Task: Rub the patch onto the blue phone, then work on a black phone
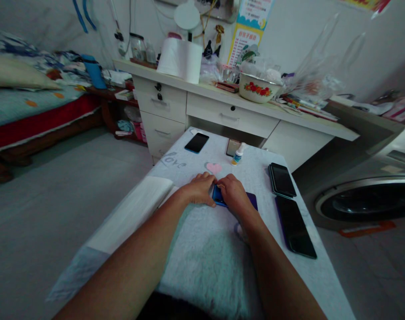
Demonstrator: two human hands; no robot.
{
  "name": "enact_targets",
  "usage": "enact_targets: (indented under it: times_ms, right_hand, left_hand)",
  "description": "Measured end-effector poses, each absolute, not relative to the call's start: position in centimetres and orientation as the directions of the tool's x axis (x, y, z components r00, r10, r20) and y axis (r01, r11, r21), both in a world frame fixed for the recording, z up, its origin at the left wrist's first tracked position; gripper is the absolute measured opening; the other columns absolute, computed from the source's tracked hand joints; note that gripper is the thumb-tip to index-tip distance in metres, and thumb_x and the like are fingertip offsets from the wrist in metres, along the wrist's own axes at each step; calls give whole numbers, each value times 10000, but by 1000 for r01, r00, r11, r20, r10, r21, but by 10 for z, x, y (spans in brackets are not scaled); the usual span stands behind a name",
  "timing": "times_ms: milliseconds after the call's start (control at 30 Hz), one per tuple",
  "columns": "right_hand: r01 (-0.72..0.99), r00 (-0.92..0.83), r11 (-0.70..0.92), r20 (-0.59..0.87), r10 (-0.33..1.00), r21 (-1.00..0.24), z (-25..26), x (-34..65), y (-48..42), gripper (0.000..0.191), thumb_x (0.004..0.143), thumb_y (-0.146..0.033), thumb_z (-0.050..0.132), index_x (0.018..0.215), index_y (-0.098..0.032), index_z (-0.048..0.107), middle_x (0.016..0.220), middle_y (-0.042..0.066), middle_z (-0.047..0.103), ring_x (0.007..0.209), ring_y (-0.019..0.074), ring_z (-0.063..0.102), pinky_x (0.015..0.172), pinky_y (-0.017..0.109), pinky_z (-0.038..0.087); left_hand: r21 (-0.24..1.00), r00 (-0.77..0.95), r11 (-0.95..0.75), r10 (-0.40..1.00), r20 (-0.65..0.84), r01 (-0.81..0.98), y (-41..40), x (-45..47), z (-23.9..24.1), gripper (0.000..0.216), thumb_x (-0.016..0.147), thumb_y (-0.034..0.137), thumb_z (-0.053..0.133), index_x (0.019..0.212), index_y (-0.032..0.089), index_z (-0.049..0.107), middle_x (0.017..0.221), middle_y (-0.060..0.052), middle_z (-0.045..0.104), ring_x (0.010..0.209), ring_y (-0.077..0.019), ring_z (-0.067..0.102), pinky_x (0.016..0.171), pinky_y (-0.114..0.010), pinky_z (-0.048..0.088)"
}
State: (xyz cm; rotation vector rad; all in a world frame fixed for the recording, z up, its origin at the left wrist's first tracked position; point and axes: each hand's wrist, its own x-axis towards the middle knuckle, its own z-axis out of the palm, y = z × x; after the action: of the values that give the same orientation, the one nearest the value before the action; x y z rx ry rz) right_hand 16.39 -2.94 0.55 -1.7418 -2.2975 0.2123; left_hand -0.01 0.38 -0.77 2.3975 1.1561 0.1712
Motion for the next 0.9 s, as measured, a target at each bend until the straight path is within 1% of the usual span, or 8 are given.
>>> enact_targets:
  times_ms: [233,367,467,567,767,900]
  right_hand:
    - [951,-186,199,76,980,-238,11,181,-31,233,876,-152,477,925,-160,704,932,74,605,830,139,550,779,220,362]
    - [966,-143,152,60,988,-210,14,194,-34,236,867,-165,480,925,-157,709,926,81,613,843,152,559,763,231,359]
    - [966,-132,142,63,989,-214,14,196,-34,237,865,-170,480,927,-157,709,917,85,615,831,157,561,745,237,361]
    - [960,-142,157,79,987,-231,13,193,-34,225,862,-165,492,919,-159,709,920,83,612,828,154,557,746,234,364]
    - [934,-225,240,87,971,-263,12,179,-35,231,878,-143,481,927,-150,707,902,76,598,800,136,539,769,227,370]
    - [914,-294,314,112,949,-259,12,169,-37,221,891,-166,486,949,-130,697,884,75,597,837,145,530,796,230,377]
  left_hand:
    - [491,629,-512,771,-102,705,3,0,-4,699,550,448,744,1164,254,472,1194,-46,465,1119,-266,426,943,-343,384]
    - [499,628,-501,770,-116,707,2,-1,-5,687,555,440,744,1162,272,471,1204,-34,458,1128,-264,421,947,-349,383]
    - [500,629,-502,768,-116,705,2,-1,-4,691,548,436,752,1157,269,472,1201,-34,461,1130,-265,422,950,-352,383]
    - [497,628,-502,770,-117,708,2,-1,-4,684,548,437,755,1150,275,473,1198,-31,464,1127,-264,426,946,-351,388]
    - [480,625,-509,772,-112,715,1,1,-3,698,557,448,751,1164,248,472,1202,-50,468,1134,-272,430,949,-346,390]
    - [475,627,-516,772,-101,713,2,1,-3,708,557,457,747,1172,254,459,1198,-48,470,1138,-271,434,964,-352,380]
